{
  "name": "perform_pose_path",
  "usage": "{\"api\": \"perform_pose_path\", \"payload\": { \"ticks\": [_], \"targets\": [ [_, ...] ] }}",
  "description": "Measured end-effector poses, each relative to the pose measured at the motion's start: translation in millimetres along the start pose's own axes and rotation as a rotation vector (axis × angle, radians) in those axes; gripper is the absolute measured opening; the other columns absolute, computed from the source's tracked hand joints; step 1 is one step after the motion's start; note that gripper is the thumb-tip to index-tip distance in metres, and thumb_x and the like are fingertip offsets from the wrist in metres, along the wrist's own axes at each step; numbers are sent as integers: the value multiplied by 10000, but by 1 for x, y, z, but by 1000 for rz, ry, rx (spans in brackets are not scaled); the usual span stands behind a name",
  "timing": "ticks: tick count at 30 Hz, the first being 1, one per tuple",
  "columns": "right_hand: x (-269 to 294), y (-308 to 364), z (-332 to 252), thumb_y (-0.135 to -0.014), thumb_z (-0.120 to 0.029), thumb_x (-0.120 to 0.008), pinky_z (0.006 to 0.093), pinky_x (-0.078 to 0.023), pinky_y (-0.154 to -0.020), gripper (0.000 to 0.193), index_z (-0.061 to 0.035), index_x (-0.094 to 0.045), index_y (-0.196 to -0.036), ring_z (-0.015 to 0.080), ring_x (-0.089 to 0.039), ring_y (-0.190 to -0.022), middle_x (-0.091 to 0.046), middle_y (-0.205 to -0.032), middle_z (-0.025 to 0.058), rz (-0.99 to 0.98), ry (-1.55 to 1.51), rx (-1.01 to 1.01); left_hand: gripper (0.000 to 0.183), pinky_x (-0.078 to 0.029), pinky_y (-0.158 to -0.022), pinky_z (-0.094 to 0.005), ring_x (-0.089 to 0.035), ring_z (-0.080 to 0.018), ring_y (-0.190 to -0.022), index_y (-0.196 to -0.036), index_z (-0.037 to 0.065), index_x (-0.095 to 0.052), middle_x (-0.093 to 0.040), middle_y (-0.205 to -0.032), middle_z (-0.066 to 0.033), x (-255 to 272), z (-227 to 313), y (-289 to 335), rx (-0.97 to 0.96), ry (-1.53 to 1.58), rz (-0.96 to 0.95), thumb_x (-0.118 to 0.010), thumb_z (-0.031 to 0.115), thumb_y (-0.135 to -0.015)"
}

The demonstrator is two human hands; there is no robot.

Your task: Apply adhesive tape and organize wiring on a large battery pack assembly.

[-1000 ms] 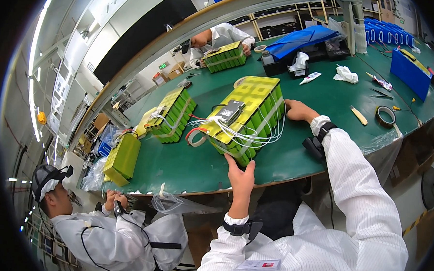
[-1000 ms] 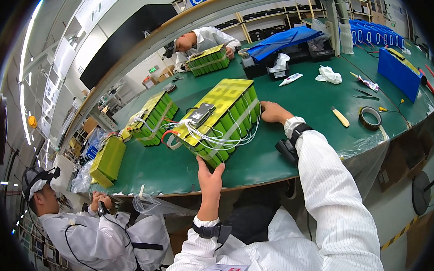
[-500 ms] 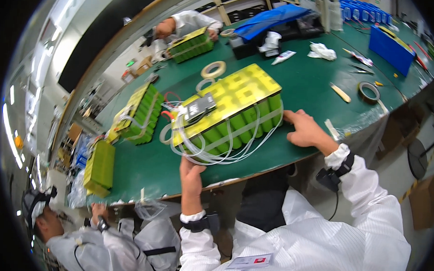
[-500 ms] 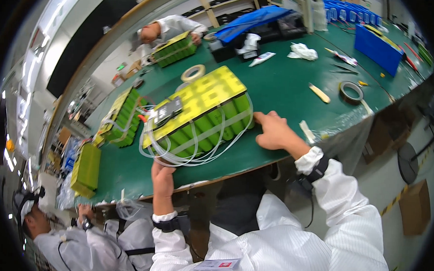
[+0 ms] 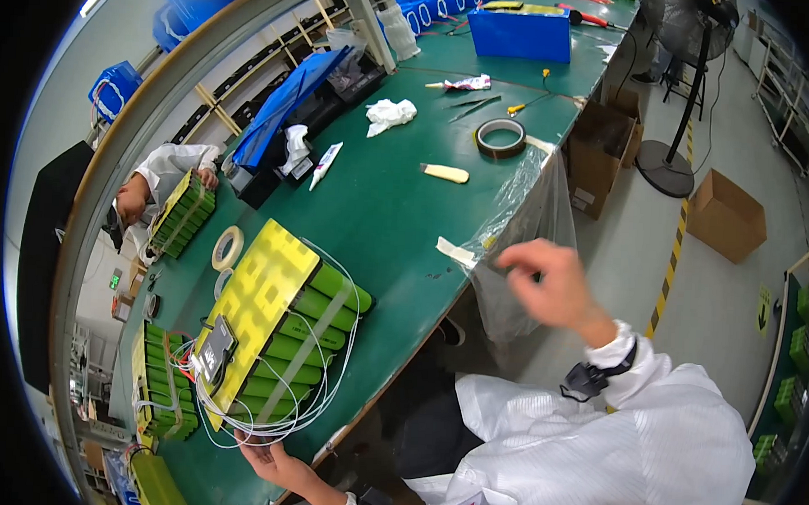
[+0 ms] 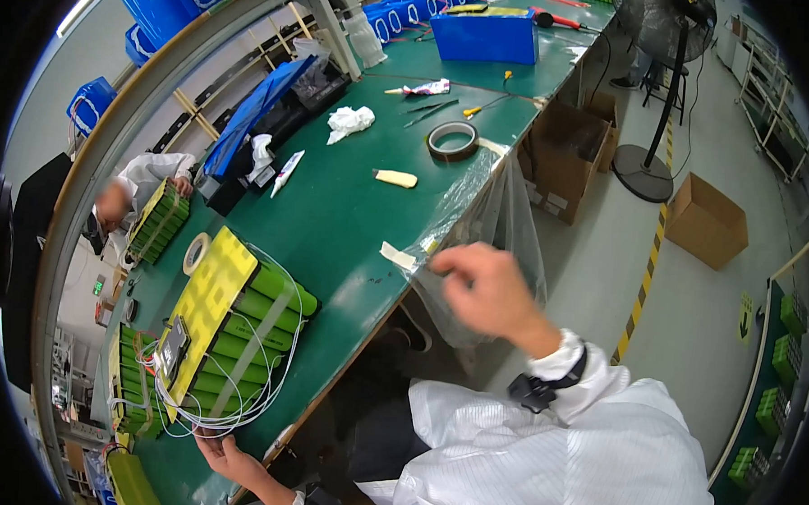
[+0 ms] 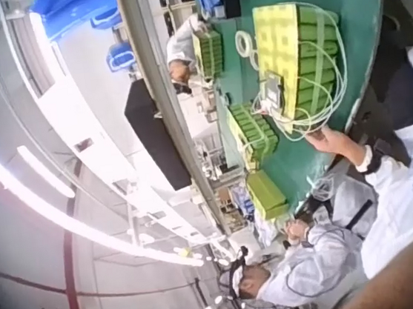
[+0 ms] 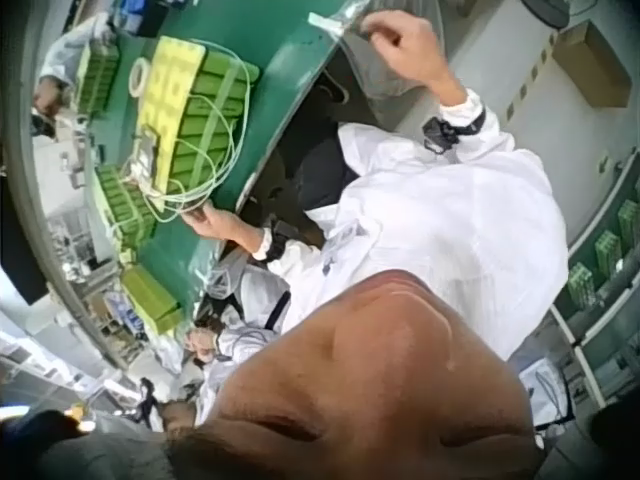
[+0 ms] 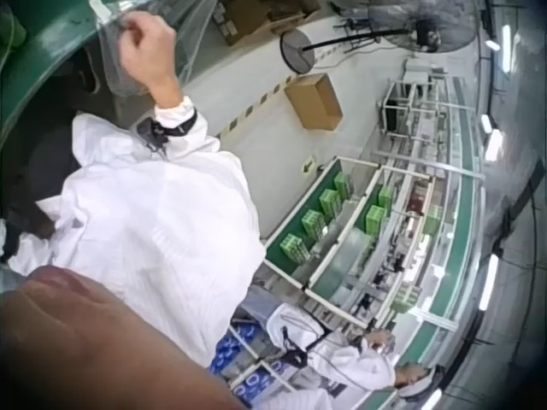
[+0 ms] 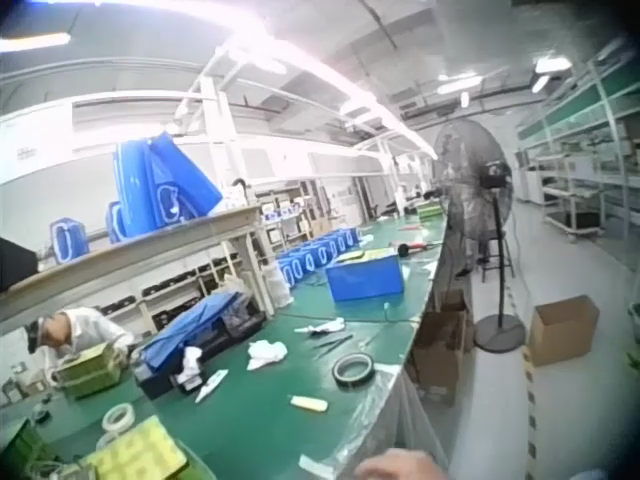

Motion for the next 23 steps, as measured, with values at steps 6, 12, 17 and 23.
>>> {"api": "perform_pose_path", "payload": {
  "ticks": [6,12,17,23],
  "targets": [
    [34,15,56,-823,13,-601,234,-497,-640,138,12,-666,-944,89,-633,-719,-697,-801,60,29,-59,-344,476,-435,-970,-357,-553,-259,-1169,-1309,-73,-470,-560,-1273,-185,-3,18,8,-197,-141,256,-415,-89,-836],
    [18,13,39,-826,-11,-597,251,-499,-608,115,23,-652,-922,102,-612,-636,-686,-777,85,-30,-128,-299,430,-444,-960,-361,-564,-252,-1139,-1267,-76,-490,-573,-1244,-170,12,18,12,-185,-223,311,-410,-95,-846],
    [11,27,42,-794,-19,-587,317,-509,-599,109,6,-650,-879,217,-647,-628,-657,-725,125,-84,-93,-263,386,-458,-939,-352,-571,-258,-1140,-1245,-79,-506,-593,-1217,-177,4,9,8,-218,-221,298,-437,-77,-865],
    [-38,141,76,-769,-83,-571,425,-516,-690,146,-47,-671,-869,358,-644,-769,-672,-798,162,-564,-92,-364,353,-500,-919,-346,-580,-271,-1146,-1235,-84,-521,-582,-1242,-205,9,16,0,-238,-218,246,-467,-38,-889]
  ]
}}
Point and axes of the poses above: each hand's wrist, its own y-axis away from the middle knuckle, its own x-axis out of the back of the hand, z = x × y, the point moved 5 cm from there along -y, towards the middle knuckle
